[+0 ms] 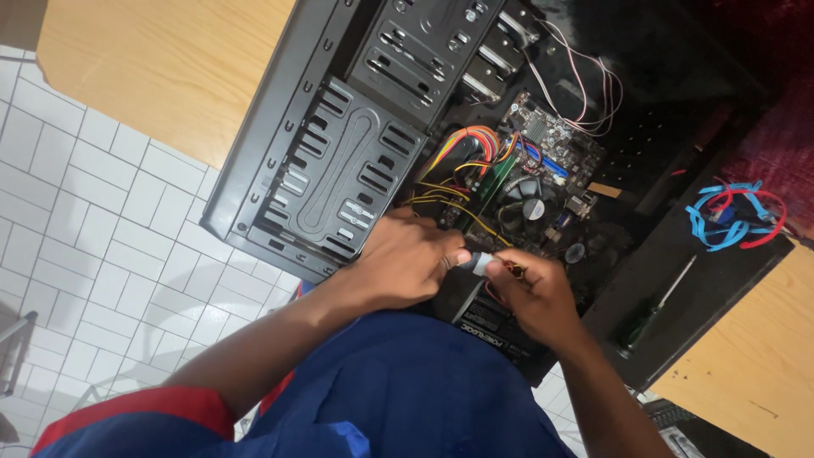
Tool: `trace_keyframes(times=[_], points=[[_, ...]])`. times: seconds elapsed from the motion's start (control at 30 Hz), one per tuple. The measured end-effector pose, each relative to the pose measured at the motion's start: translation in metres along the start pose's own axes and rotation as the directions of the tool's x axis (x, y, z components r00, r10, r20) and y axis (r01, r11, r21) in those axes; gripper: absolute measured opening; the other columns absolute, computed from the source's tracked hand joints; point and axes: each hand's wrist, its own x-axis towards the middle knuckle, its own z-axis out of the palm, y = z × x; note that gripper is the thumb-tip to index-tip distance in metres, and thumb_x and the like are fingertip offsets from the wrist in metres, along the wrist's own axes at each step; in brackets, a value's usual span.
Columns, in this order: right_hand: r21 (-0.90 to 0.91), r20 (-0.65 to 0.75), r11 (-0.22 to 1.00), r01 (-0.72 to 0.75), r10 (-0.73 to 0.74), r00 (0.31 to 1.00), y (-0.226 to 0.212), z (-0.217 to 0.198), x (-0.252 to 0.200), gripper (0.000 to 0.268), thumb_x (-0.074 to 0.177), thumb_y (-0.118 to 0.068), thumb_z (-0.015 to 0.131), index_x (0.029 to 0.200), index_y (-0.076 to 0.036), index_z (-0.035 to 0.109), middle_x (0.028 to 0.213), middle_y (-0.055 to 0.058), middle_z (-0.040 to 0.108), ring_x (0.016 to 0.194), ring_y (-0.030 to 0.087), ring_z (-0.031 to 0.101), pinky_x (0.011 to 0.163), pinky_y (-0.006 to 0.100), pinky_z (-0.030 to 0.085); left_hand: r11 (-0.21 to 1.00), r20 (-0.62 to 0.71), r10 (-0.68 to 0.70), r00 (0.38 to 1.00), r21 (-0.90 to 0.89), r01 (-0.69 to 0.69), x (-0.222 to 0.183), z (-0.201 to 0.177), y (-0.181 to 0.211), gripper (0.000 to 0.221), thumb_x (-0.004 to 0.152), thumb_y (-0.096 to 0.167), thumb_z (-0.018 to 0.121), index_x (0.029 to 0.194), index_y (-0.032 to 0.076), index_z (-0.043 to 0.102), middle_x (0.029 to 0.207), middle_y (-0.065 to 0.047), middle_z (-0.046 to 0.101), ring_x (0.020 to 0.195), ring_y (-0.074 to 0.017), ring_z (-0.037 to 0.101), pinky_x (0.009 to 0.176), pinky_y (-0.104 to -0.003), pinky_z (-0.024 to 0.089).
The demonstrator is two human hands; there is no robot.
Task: Routing and connecting internal power and data cables within a computer case.
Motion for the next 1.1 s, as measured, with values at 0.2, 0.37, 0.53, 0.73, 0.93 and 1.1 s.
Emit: trace_keyframes(times=[0.2, 0.37, 0.53, 0.73, 0.93, 1.1], points=[[0.011, 0.026, 1.0, 0.004, -0.005, 1.0, 0.006, -0.002, 0.002, 0.029, 0.095, -0.013, 0.068, 0.066, -0.01, 0.07, 0.042, 0.002, 0.053, 0.044, 0.011, 0.045, 0.049, 0.025, 0.039, 1.0, 0.0, 0.003, 1.0, -0.018, -0.003, -0.002, 0.006, -0.004, 0.035, 0.104, 0.041, 0.042, 0.084, 0.02, 0.061, 0.064, -0.004, 0.068, 0.077, -0.0265, 0.072, 0.08, -0.043, 0.05], [0.007, 0.058, 1.0, -0.002, 0.002, 0.998, 0.005, -0.005, 0.002, 0.029, 0.095, -0.017, 0.069, 0.068, -0.01, 0.07, 0.044, 0.001, 0.053, 0.047, 0.011, 0.044, 0.05, 0.026, 0.038, 0.999, -0.038, 0.036, 0.999, 0.008, -0.035, -0.004, 0.01, -0.006, 0.034, 0.105, 0.043, 0.039, 0.085, 0.022, 0.058, 0.062, -0.002, 0.066, 0.075, -0.0242, 0.071, 0.077, -0.041, 0.049], [0.011, 0.063, 1.0, -0.004, 0.004, 0.998, 0.0, -0.006, 0.001, 0.031, 0.096, -0.018, 0.069, 0.066, -0.011, 0.07, 0.043, 0.001, 0.052, 0.047, 0.01, 0.043, 0.05, 0.025, 0.038, 0.999, -0.053, 0.052, 0.997, 0.012, -0.052, -0.003, 0.01, -0.005, 0.034, 0.104, 0.042, 0.041, 0.083, 0.022, 0.058, 0.06, 0.0, 0.065, 0.073, -0.023, 0.071, 0.076, -0.04, 0.049], [0.007, 0.076, 1.0, 0.019, -0.019, 0.997, 0.002, -0.006, 0.005, 0.031, 0.097, -0.018, 0.068, 0.067, -0.01, 0.07, 0.044, 0.001, 0.052, 0.048, 0.01, 0.043, 0.051, 0.025, 0.039, 0.997, -0.078, 0.079, 0.994, -0.006, -0.079, -0.003, 0.009, -0.007, 0.036, 0.106, 0.043, 0.04, 0.082, 0.022, 0.056, 0.059, 0.0, 0.062, 0.07, -0.0224, 0.07, 0.074, -0.04, 0.049], [0.031, 0.058, 0.999, 0.035, -0.037, 0.998, 0.005, 0.002, 0.007, 0.029, 0.095, -0.016, 0.07, 0.066, -0.011, 0.069, 0.044, 0.001, 0.051, 0.048, 0.01, 0.043, 0.05, 0.026, 0.039, 0.995, -0.117, 0.073, 0.99, -0.061, -0.081, -0.002, 0.007, -0.007, 0.038, 0.105, 0.042, 0.042, 0.077, 0.021, 0.056, 0.056, -0.002, 0.06, 0.065, -0.0259, 0.068, 0.072, -0.041, 0.05], [0.112, -0.017, 0.994, -0.018, 0.02, 1.0, 0.003, 0.011, 0.002, 0.034, 0.098, -0.014, 0.066, 0.064, -0.01, 0.067, 0.043, 0.001, 0.051, 0.043, 0.01, 0.043, 0.048, 0.023, 0.037, 0.992, -0.194, 0.057, 0.979, -0.102, -0.078, 0.0, 0.006, -0.005, 0.035, 0.104, 0.039, 0.046, 0.076, 0.019, 0.055, 0.055, -0.003, 0.058, 0.062, -0.0265, 0.067, 0.071, -0.04, 0.051]])
